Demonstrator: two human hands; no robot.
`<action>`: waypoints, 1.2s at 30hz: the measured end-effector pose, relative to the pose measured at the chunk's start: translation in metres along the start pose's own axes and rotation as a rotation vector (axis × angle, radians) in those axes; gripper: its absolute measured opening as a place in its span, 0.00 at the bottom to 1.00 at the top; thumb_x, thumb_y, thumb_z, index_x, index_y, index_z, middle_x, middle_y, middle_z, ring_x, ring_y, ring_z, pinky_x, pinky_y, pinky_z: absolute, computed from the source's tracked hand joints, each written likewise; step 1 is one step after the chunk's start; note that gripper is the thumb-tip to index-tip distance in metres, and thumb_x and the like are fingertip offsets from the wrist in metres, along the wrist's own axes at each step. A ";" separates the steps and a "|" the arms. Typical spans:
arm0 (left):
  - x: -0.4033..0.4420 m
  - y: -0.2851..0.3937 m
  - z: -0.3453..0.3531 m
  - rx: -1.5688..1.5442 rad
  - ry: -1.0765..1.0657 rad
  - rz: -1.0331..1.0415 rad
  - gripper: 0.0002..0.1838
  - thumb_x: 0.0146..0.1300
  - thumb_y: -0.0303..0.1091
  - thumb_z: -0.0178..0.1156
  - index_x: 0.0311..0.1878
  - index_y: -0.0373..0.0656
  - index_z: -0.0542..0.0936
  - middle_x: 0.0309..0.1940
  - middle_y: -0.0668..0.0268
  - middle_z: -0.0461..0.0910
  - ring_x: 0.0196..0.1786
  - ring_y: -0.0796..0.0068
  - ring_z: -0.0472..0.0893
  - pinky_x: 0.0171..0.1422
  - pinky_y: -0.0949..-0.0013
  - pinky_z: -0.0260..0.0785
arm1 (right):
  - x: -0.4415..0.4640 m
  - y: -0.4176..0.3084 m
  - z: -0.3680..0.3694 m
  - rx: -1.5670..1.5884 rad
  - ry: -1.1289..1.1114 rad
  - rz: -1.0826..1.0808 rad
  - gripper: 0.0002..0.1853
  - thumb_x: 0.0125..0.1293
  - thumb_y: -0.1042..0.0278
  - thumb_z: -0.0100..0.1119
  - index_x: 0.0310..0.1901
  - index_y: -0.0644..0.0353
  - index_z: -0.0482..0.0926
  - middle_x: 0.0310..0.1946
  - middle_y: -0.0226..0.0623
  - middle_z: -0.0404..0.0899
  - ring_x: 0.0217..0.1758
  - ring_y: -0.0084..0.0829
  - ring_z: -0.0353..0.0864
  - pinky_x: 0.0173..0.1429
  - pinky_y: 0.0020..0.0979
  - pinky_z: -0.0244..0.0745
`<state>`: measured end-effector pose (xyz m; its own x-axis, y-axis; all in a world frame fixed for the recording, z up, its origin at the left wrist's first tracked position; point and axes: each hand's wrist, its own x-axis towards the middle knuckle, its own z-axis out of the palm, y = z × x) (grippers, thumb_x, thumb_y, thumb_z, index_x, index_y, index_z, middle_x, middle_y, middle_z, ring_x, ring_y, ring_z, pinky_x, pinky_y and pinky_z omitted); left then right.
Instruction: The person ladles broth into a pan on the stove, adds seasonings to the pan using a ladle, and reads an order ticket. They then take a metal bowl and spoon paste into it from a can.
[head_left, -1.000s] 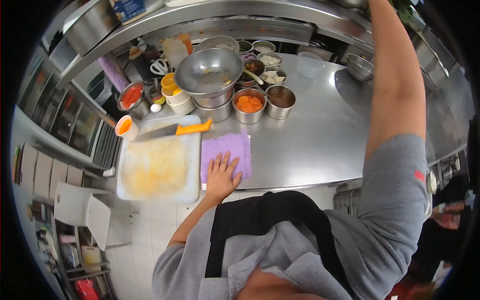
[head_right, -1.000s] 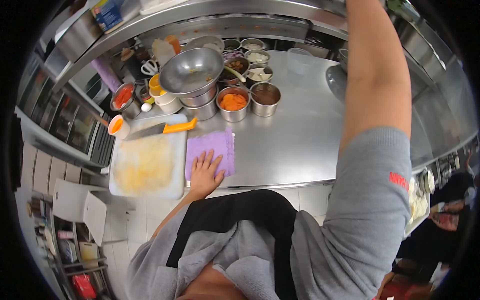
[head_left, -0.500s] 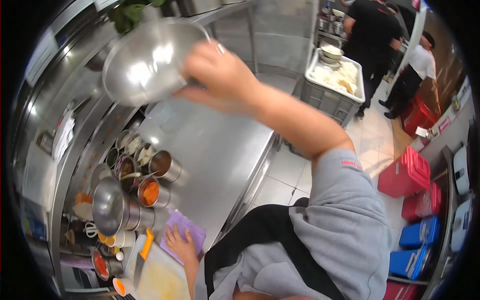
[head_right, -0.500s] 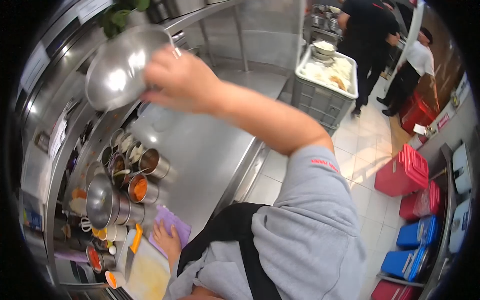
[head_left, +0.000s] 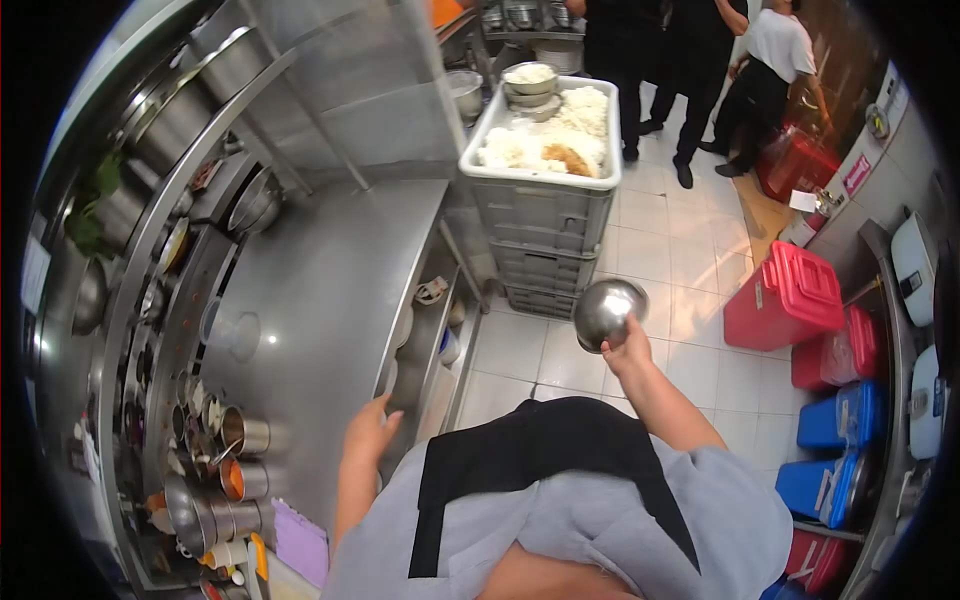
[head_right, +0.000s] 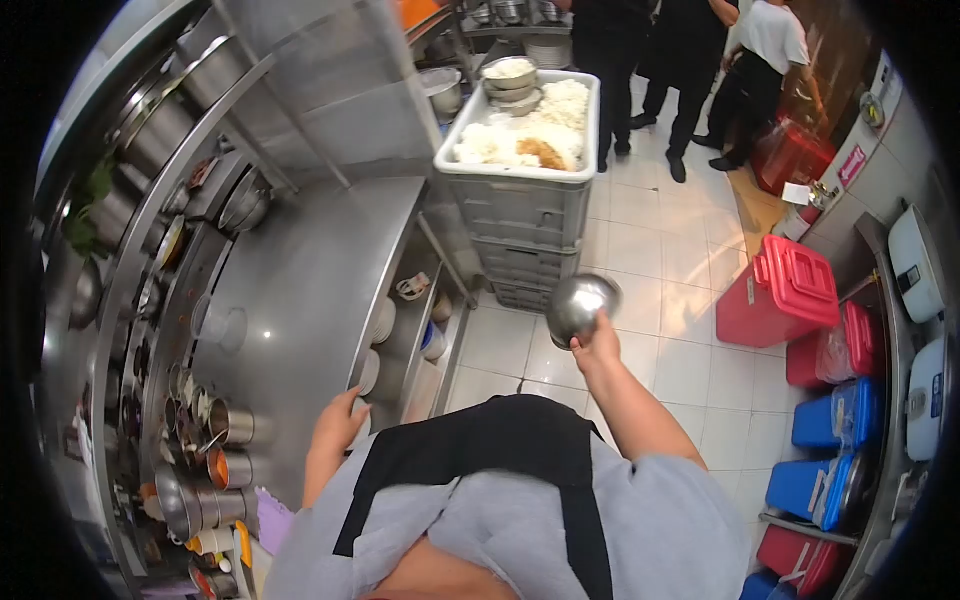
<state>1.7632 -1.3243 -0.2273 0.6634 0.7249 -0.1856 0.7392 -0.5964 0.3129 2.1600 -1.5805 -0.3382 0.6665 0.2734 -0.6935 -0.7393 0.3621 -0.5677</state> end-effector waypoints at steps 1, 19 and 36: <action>0.023 0.027 0.015 -0.018 -0.023 0.106 0.26 0.61 0.45 0.60 0.61 0.46 0.74 0.58 0.53 0.75 0.59 0.54 0.75 0.62 0.56 0.68 | 0.005 -0.022 -0.009 0.245 0.090 0.116 0.23 0.69 0.44 0.50 0.61 0.43 0.66 0.60 0.33 0.70 0.57 0.36 0.67 0.51 0.39 0.68; 0.296 0.375 0.014 -0.473 0.247 0.806 0.06 0.61 0.31 0.63 0.39 0.42 0.83 0.29 0.61 0.80 0.30 0.63 0.80 0.35 0.66 0.72 | 0.066 -0.242 -0.013 -0.479 0.101 -0.770 0.14 0.65 0.58 0.62 0.41 0.59 0.75 0.33 0.27 0.75 0.35 0.21 0.73 0.40 0.29 0.69; 0.447 0.608 0.054 -1.526 -0.948 0.177 0.36 0.69 0.52 0.54 0.71 0.44 0.53 0.60 0.58 0.68 0.55 0.64 0.76 0.50 0.56 0.78 | 0.214 -0.440 0.088 -1.332 -0.673 -1.673 0.15 0.40 0.75 0.69 0.31 0.58 0.75 0.35 0.36 0.73 0.41 0.41 0.74 0.47 0.39 0.67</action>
<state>2.5155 -1.3814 -0.1706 0.9525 -0.0542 -0.2998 0.2762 0.5689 0.7747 2.6364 -1.6028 -0.1971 0.2773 0.7296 0.6251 0.9241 -0.0244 -0.3815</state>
